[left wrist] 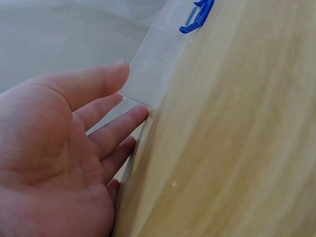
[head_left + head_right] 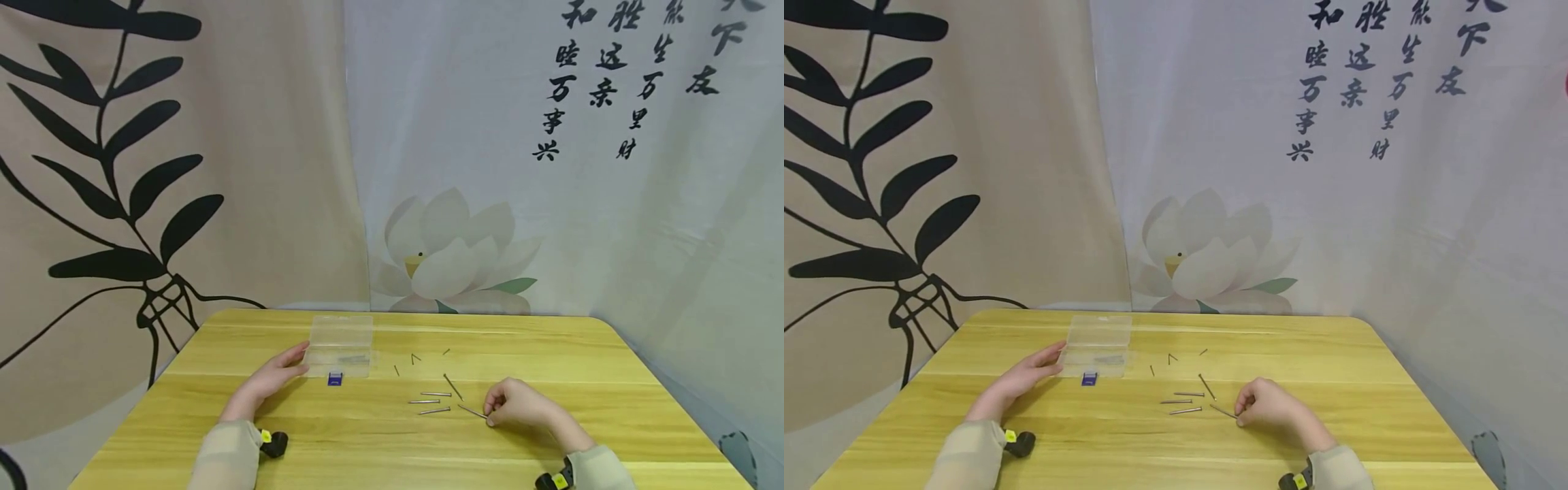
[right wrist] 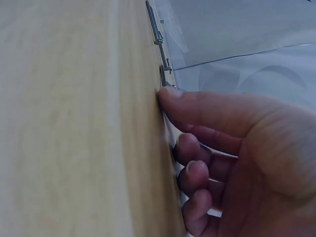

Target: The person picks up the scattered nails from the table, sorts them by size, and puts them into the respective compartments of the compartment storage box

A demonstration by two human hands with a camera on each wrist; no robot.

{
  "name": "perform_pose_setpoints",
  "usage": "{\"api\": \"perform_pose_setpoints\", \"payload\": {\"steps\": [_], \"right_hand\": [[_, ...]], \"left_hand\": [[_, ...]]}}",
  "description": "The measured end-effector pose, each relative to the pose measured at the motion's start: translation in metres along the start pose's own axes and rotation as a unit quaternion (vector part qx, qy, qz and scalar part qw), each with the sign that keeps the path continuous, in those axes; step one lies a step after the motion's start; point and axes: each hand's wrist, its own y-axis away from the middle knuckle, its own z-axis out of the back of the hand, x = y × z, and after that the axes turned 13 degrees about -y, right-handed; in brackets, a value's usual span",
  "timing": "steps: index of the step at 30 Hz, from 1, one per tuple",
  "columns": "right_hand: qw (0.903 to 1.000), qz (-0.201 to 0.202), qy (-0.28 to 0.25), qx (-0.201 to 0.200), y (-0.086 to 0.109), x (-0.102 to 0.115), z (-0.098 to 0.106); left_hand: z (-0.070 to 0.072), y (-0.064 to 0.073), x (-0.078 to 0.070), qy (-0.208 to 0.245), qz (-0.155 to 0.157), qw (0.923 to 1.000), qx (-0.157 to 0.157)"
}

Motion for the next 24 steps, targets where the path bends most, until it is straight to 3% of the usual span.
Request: {"api": "perform_pose_setpoints", "payload": {"steps": [10,24], "right_hand": [[0.999,0.015,0.041,0.009,-0.0005,-0.0007,-0.0016],[0.9977,0.029,0.057,0.022,-0.0016,0.0016,-0.0021]], "left_hand": [[0.0011,0.0024,-0.0019,-0.001,0.001,1.0,0.004],[0.0011,-0.0004,0.0017,0.003,-0.009,0.9999,0.006]]}}
